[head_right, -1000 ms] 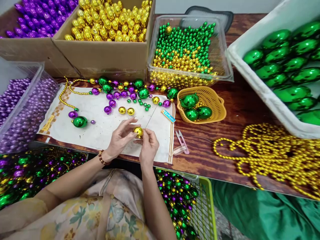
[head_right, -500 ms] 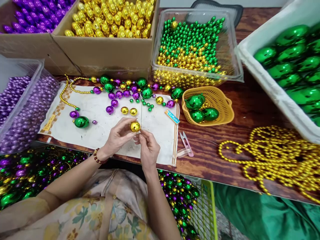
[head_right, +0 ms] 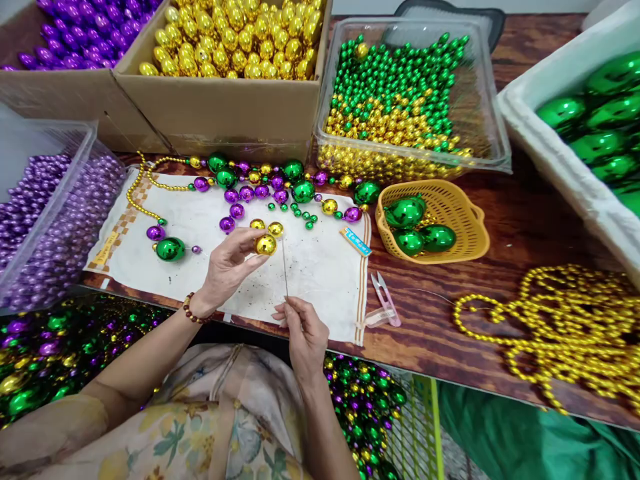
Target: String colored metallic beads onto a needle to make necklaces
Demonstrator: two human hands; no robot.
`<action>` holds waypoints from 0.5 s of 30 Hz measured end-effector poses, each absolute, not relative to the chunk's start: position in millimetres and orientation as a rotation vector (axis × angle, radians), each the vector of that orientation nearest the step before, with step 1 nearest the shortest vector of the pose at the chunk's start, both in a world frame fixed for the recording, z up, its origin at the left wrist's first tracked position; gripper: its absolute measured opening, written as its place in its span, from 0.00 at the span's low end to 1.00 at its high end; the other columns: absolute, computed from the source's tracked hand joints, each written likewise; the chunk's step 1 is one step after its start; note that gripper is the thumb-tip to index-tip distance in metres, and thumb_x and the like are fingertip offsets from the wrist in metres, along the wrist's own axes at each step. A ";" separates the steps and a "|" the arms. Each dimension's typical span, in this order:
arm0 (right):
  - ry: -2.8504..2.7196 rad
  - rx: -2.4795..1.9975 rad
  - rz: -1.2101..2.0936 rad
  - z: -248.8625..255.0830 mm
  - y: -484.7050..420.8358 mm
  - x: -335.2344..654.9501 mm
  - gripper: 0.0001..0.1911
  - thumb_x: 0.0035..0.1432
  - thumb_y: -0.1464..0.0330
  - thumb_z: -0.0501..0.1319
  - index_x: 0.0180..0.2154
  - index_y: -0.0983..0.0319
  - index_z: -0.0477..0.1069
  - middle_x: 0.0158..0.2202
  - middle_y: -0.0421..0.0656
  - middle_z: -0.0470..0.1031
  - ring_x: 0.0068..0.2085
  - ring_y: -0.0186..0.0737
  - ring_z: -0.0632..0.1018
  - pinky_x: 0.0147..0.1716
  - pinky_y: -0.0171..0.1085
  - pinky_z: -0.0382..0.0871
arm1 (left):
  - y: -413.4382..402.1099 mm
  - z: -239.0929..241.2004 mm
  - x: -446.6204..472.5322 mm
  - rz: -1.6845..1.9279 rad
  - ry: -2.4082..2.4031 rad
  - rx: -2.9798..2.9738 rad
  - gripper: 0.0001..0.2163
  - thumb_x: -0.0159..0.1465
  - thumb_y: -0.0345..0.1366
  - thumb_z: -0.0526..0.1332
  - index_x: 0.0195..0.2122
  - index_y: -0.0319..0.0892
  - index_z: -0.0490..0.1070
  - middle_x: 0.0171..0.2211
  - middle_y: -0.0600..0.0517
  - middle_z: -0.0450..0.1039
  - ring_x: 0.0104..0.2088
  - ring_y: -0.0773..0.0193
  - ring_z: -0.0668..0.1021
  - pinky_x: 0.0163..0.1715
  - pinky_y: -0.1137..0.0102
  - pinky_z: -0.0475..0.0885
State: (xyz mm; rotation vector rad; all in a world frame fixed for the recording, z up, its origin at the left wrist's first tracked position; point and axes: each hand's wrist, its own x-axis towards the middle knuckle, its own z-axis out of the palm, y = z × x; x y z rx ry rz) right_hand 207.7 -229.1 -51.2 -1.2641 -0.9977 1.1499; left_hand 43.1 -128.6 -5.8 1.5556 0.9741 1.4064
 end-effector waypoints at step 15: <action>-1.308 -1.268 1.011 -64.0 -254.9 201.3 0.06 0.67 0.71 0.60 0.43 0.59 0.75 0.27 0.38 0.80 0.25 0.33 0.81 0.23 0.30 0.74 | -117.5 22.4 35.8 1.328 0.871 0.874 0.12 0.58 0.38 0.71 0.44 0.49 0.81 0.42 0.51 0.80 0.38 0.64 0.81 0.40 0.66 0.80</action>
